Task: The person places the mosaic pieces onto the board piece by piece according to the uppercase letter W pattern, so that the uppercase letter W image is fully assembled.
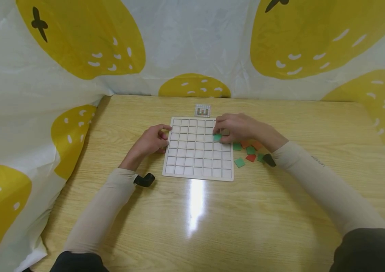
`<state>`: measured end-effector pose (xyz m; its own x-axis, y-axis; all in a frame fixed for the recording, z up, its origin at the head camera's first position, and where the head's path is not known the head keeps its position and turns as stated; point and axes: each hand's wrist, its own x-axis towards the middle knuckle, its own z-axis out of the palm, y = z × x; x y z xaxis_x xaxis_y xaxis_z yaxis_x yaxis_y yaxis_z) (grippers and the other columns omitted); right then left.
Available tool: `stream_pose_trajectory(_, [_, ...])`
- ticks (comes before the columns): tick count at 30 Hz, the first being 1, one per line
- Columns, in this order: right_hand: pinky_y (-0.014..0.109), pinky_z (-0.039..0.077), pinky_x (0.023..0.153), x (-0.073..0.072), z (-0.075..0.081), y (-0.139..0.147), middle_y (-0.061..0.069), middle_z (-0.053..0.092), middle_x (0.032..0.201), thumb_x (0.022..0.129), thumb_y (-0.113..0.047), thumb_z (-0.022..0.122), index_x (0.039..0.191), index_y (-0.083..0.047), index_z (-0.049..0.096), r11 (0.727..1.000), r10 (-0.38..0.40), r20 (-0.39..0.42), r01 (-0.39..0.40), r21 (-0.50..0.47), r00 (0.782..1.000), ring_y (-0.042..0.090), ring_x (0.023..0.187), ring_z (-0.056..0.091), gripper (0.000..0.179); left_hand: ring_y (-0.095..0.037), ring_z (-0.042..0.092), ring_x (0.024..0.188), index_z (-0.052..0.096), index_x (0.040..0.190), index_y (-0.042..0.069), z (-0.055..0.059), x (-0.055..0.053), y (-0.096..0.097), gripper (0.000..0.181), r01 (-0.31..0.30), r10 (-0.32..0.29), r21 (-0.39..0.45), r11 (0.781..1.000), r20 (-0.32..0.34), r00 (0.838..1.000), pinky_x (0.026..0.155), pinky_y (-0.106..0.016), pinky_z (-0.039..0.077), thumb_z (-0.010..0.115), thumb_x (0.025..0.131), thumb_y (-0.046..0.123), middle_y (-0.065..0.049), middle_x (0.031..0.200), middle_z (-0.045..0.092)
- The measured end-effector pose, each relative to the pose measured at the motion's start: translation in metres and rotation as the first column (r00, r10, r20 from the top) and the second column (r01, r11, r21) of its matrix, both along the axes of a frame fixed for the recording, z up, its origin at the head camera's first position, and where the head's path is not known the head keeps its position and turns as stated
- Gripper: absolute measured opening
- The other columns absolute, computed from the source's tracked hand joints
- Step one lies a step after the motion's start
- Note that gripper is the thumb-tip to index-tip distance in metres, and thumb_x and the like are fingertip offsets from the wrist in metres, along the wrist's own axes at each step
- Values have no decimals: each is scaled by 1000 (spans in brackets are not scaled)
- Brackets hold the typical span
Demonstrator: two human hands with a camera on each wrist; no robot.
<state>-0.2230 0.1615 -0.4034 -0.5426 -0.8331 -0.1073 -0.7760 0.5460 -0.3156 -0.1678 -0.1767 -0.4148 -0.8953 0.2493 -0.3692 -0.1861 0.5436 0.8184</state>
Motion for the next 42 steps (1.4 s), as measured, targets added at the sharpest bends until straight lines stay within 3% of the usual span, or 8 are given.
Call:
stream_pose_trajectory(14, [41,53,83,1,0,5,0,62,109,89,-30,79,110,-17,74,999,-26,-2,26,-22,1000,19,97,56,26,-25,57,80,50,145,6,0,-1,2,53,12,-12,1,1000,-3,1000,67,-34,61,62,95,-6,-14,101,50])
stream_pose_trajectory(23, [41,54,87,5,5,19,1,66,106,88,-22,79,108,-12,76,996,-26,-5,25,-83,1000,20,94,60,22,-25,57,78,50,146,7,-2,-2,1,54,14,-14,-6,1000,-6,1000,67,-33,60,63,94,-7,-14,102,51])
stream_pose_trajectory(30, [43,53,93,8,7,34,-2,67,108,90,-20,76,110,-13,76,998,-50,20,50,-42,999,19,100,61,21,-23,56,76,50,146,7,-2,-1,1,54,14,-14,-14,1000,-3,1000,67,-33,60,62,95,-6,-15,102,51])
stream_pose_trajectory(42, [41,54,92,17,7,57,-4,67,108,90,-20,76,112,-14,75,996,-79,39,81,-41,996,15,101,62,22,-24,56,78,49,147,7,0,1,0,55,8,-8,-1,1000,9,1000,67,-33,60,61,95,-7,-16,104,51])
